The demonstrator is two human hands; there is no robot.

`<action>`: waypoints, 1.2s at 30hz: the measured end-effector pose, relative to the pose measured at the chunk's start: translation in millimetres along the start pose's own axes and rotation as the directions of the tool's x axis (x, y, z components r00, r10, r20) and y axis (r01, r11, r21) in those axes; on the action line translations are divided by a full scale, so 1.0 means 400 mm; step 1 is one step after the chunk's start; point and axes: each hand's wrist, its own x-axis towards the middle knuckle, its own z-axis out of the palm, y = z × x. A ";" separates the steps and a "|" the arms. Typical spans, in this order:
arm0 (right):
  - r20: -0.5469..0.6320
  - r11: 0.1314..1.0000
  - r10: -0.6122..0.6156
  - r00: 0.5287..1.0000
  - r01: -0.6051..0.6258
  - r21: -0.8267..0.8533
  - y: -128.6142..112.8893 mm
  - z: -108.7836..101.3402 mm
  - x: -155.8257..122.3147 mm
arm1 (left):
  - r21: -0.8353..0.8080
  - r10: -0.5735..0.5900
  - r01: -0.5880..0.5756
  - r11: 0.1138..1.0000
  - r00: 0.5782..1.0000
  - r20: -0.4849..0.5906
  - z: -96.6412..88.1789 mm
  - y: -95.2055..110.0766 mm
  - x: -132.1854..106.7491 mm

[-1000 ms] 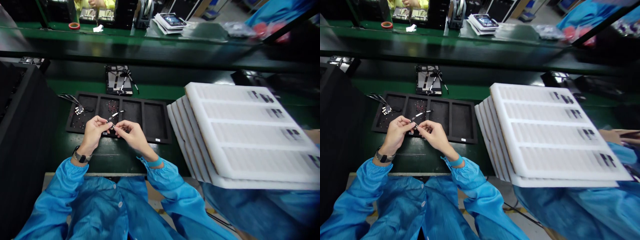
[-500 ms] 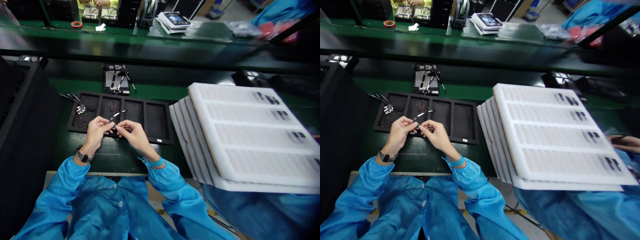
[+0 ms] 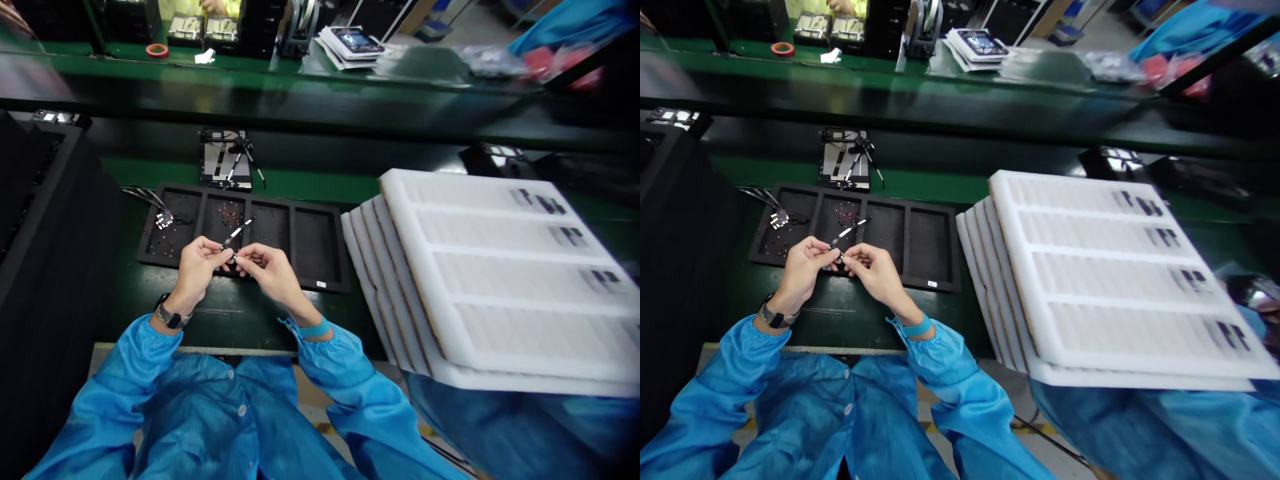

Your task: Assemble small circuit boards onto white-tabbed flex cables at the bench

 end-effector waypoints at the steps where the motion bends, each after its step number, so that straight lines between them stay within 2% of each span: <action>1: 0.004 1.000 0.002 1.000 -0.002 0.007 0.002 -0.001 0.002 | -0.008 -0.018 0.018 1.000 1.000 0.010 -0.002 -0.001 0.000; 6: 0.029 0.999 0.009 1.000 -0.010 0.031 0.021 0.007 0.012 | -0.025 -0.068 0.069 0.997 0.997 0.039 0.002 -0.007 0.006; 8: 0.038 1.000 -0.006 0.999 0.007 -0.015 0.007 0.007 0.002 | -0.029 -0.065 0.066 0.997 0.997 0.036 0.005 0.004 0.006; 11: 0.079 0.965 -0.112 0.991 0.127 -0.229 -0.071 -0.021 -0.020 | -0.043 -0.037 0.039 0.998 0.997 0.065 -0.017 0.052 -0.015; 13: 0.129 0.898 -0.222 0.966 0.255 -0.360 -0.147 -0.065 -0.005 | -0.023 -0.018 0.021 1.000 0.992 0.122 -0.060 0.094 -0.050; 15: 0.144 0.842 -0.318 0.937 0.349 -0.412 -0.212 -0.119 0.070 | 0.062 -0.036 0.025 0.998 0.983 0.181 -0.121 0.120 -0.093; 16: 0.124 0.823 -0.352 0.928 0.369 -0.431 -0.232 -0.146 0.134 | 0.129 -0.062 0.036 0.991 0.978 0.198 -0.155 0.123 -0.114; 19: 0.057 0.797 -0.368 0.928 0.347 -0.494 -0.236 -0.208 0.400 | 0.340 -0.120 0.055 0.939 0.978 0.173 -0.243 0.081 -0.154; 20: 0.019 0.806 -0.331 0.943 0.293 -0.513 -0.222 -0.218 0.494 | 0.399 -0.098 0.037 0.916 0.986 0.136 -0.266 0.056 -0.159; 22: -0.108 0.842 -0.199 0.974 0.114 -0.527 -0.186 -0.220 0.658 | 0.515 0.025 -0.040 0.856 0.999 0.036 -0.299 0.000 -0.160; 24: -0.193 0.812 -0.078 0.978 -0.050 -0.581 -0.149 -0.200 0.769 | 0.649 0.213 -0.126 0.750 0.976 -0.056 -0.321 -0.049 -0.156; 27: -0.204 0.761 -0.014 0.979 -0.122 -0.637 -0.102 -0.155 0.851 | 0.790 0.472 -0.216 0.574 0.876 -0.104 -0.343 -0.098 -0.158; 29: -0.184 0.756 -0.012 0.983 -0.112 -0.645 -0.075 -0.129 0.877 | 0.819 0.564 -0.252 0.515 0.819 -0.103 -0.352 -0.117 -0.164; 30: -0.179 0.755 -0.013 0.984 -0.108 -0.647 -0.064 -0.121 0.888 | 0.822 0.586 -0.263 0.505 0.804 -0.103 -0.355 -0.124 -0.168; 32: -0.174 0.759 -0.013 0.985 -0.103 -0.643 -0.049 -0.113 0.909 | 0.819 0.603 -0.273 0.504 0.790 -0.108 -0.359 -0.132 -0.176; 36: -0.153 0.805 0.002 0.988 -0.092 -0.587 -0.053 -0.121 0.936 | 0.801 0.583 -0.261 0.539 0.802 -0.131 -0.360 -0.137 -0.182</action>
